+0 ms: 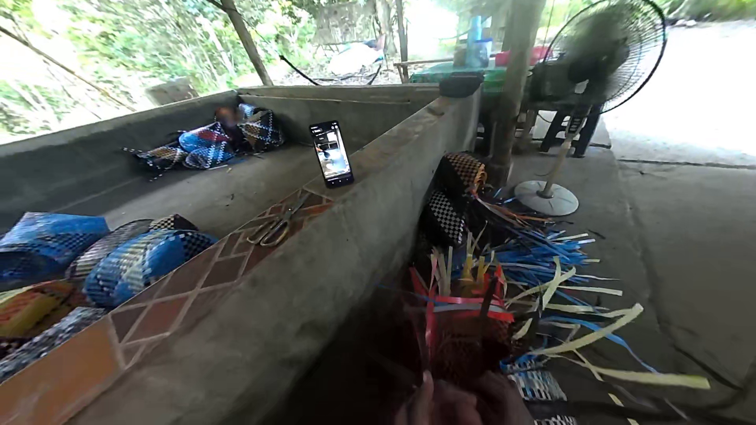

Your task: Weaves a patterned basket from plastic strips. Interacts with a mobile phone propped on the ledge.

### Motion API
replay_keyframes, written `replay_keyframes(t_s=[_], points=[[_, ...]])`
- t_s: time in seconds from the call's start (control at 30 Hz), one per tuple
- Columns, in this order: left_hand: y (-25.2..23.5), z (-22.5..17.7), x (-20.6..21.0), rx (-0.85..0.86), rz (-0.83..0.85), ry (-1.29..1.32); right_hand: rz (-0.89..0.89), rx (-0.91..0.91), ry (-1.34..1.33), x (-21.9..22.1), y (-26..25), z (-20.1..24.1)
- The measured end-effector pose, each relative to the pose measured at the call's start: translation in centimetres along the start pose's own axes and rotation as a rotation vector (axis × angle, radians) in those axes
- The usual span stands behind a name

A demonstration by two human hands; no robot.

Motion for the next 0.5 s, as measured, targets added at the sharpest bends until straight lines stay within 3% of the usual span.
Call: replay_keyframes(t_s=[0.07, 0.13, 0.2, 0.37, 0.43, 0.5], points=[[-1.5, -1.5, 0.6, 0.276, -0.052, -0.378, 0.017, 0.073, 0.012, 0.1, -0.1, 0.3], [-3.4, -0.7, 0.8, 0.334, -0.036, -0.879, 0.053, 0.12, 0.044, 0.4, -0.1, 0.1], [-4.6, 1.3, 0.6, 0.165, -0.025, -1.097, 0.023, 0.067, 0.07, 0.6, 0.0, -0.3], [-5.5, 3.8, -1.6, -0.231, -0.058, -1.053, -0.113, -0.022, -0.08, -1.1, 1.1, -0.6], [-5.7, 4.3, -2.6, -0.375, 0.038, -1.072, -0.146, -0.007, -0.207, -2.4, 1.3, 0.2], [-5.9, 4.5, -2.9, -0.406, 0.146, -1.077, -0.098, 0.046, -0.396, -3.1, 1.4, 1.0]])
Point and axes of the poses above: each hand's wrist, its own y-axis away from the middle knuckle, its own x-axis out of the palm, z = x × y, the point moved 6 cm from there along -y, towards the middle knuckle, and after that the axes turned 7 degrees about x, right-handed, at the moved point
